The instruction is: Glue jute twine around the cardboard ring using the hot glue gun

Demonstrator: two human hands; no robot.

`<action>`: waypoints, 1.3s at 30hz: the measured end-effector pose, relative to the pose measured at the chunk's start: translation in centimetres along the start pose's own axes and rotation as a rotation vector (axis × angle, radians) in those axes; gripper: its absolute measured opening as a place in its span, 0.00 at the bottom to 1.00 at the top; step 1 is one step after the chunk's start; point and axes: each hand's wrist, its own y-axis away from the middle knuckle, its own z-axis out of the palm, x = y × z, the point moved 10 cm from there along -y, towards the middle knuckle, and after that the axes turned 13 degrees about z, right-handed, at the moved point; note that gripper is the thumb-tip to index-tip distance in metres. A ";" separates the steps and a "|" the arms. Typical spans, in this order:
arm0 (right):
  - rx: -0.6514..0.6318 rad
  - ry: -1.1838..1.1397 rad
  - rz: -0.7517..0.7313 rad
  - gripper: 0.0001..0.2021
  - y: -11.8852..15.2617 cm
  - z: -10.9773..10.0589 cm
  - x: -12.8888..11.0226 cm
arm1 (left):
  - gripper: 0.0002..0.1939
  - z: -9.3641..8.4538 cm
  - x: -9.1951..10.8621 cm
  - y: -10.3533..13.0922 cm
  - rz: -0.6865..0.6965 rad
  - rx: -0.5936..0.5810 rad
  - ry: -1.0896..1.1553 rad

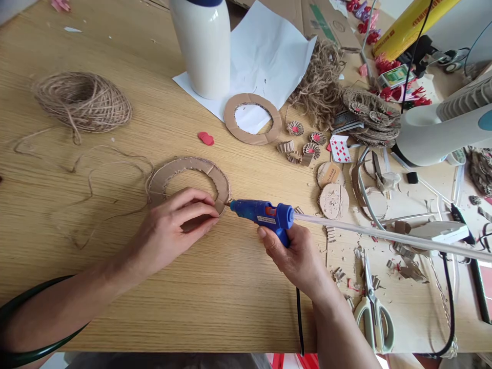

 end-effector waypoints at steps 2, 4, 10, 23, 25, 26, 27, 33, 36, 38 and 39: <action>0.010 0.016 0.002 0.24 0.0 -0.1 0.1 | 0.04 0.0 -0.1 0.0 -0.003 -0.001 -0.003; 0.015 0.023 0.007 0.24 0.0 -0.2 0.1 | 0.04 0.1 -0.2 0.0 -0.007 -0.001 -0.006; -0.011 -0.008 0.023 0.24 0.2 -0.1 -0.2 | 0.04 0.1 -0.1 0.0 -0.007 0.000 -0.006; -0.015 -0.047 0.059 0.26 0.2 -0.2 -0.6 | 0.05 0.0 -0.1 0.0 -0.012 -0.004 0.003; -0.019 -0.056 0.050 0.26 0.2 -0.1 -0.5 | 0.05 0.0 -0.1 0.0 -0.011 -0.004 0.005; -0.017 -0.059 0.046 0.25 0.2 -0.2 -0.5 | 0.05 0.0 -0.1 0.0 -0.012 -0.005 0.006; -0.014 -0.060 0.046 0.25 0.2 -0.2 -0.4 | 0.05 0.0 -0.1 0.0 -0.011 -0.006 0.006; -0.028 -0.055 0.032 0.25 0.3 -0.3 -0.6 | 0.05 0.1 -0.1 0.0 -0.009 -0.009 -0.002; 0.009 -0.051 0.045 0.25 0.5 -0.8 -0.7 | 0.04 0.1 -0.1 0.0 -0.005 -0.013 -0.011; 0.012 -0.058 0.059 0.25 0.5 -0.8 -0.5 | 0.04 0.2 -0.1 0.1 -0.015 -0.022 -0.018; 0.015 -0.069 0.063 0.25 0.5 -0.9 -0.4 | 0.04 0.2 -0.2 0.1 -0.019 -0.025 -0.019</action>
